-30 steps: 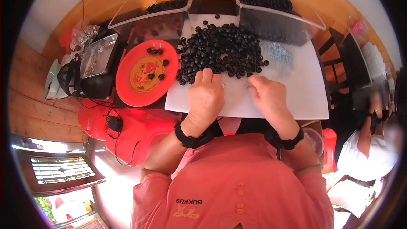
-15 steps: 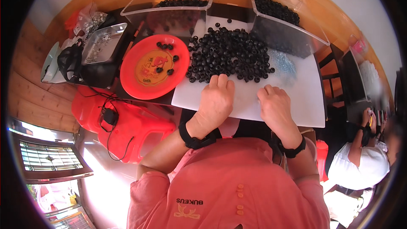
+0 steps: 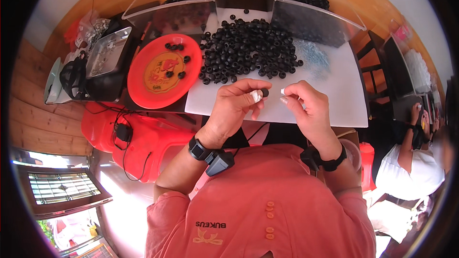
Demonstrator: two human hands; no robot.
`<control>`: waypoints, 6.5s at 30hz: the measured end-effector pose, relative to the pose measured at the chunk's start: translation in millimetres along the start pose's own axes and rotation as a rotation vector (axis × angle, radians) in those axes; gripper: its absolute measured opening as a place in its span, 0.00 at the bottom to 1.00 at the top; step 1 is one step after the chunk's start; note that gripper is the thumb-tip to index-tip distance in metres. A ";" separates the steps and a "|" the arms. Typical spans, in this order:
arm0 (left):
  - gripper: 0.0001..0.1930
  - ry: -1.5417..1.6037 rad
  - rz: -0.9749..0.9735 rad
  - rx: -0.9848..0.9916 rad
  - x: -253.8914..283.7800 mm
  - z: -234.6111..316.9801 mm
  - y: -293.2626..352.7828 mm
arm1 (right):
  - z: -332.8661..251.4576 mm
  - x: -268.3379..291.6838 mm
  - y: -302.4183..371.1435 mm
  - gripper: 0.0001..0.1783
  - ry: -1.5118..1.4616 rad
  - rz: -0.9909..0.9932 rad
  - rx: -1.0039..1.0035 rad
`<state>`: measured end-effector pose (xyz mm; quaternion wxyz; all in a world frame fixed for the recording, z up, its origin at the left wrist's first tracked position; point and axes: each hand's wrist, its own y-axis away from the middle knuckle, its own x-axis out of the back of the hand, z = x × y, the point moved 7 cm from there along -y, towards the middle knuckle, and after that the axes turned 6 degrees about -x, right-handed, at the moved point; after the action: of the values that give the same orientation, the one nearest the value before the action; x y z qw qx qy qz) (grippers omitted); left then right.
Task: Assembling black decorative beads or eyelets by manually inserting small white components into them.
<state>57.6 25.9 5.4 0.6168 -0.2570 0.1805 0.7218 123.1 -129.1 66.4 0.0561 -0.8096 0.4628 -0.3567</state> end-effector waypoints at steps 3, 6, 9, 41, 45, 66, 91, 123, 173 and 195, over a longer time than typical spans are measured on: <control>0.11 0.000 -0.002 -0.018 1.8 -2.0 -0.6 | 8.7 5.5 -1.2 0.08 0.025 0.019 -0.013; 0.11 -0.044 0.002 -0.060 8.2 0.9 -1.9 | 20.9 22.7 -8.7 0.07 0.234 0.088 -0.017; 0.12 -0.061 -0.005 -0.069 13.1 3.1 -3.2 | 28.5 29.5 -14.1 0.06 0.445 0.094 0.002; 0.14 0.256 -0.025 0.150 -16.5 -26.2 -12.7 | 9.5 -4.6 -11.1 0.06 -0.410 -0.005 -0.039; 0.14 0.293 -0.033 0.099 -16.2 -30.0 -12.9 | 13.0 -7.0 -10.8 0.07 -0.608 0.031 -0.077; 0.11 0.315 0.022 0.153 -15.5 -29.7 -7.1 | -10.3 17.3 11.1 0.11 -0.130 0.240 0.164; 0.12 0.249 0.049 -0.075 24.7 -7.3 2.1 | 19.6 -34.9 -56.9 0.07 0.611 -0.294 0.013; 0.12 0.109 0.061 -0.065 16.4 -8.9 5.8 | 26.6 -9.4 -8.6 0.06 0.675 -0.054 0.185; 0.11 -0.039 0.095 -0.061 -5.1 -19.3 -3.3 | -3.6 -28.4 -6.5 0.06 0.196 0.143 0.193; 0.10 -0.097 0.123 -0.067 -4.8 -21.5 -3.6 | -12.4 -20.6 -9.6 0.13 0.257 0.001 0.284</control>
<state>64.9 10.3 -8.8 0.5704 -0.2309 0.1416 0.7754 115.5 -104.4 68.7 0.1103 -0.7411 0.4114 -0.5189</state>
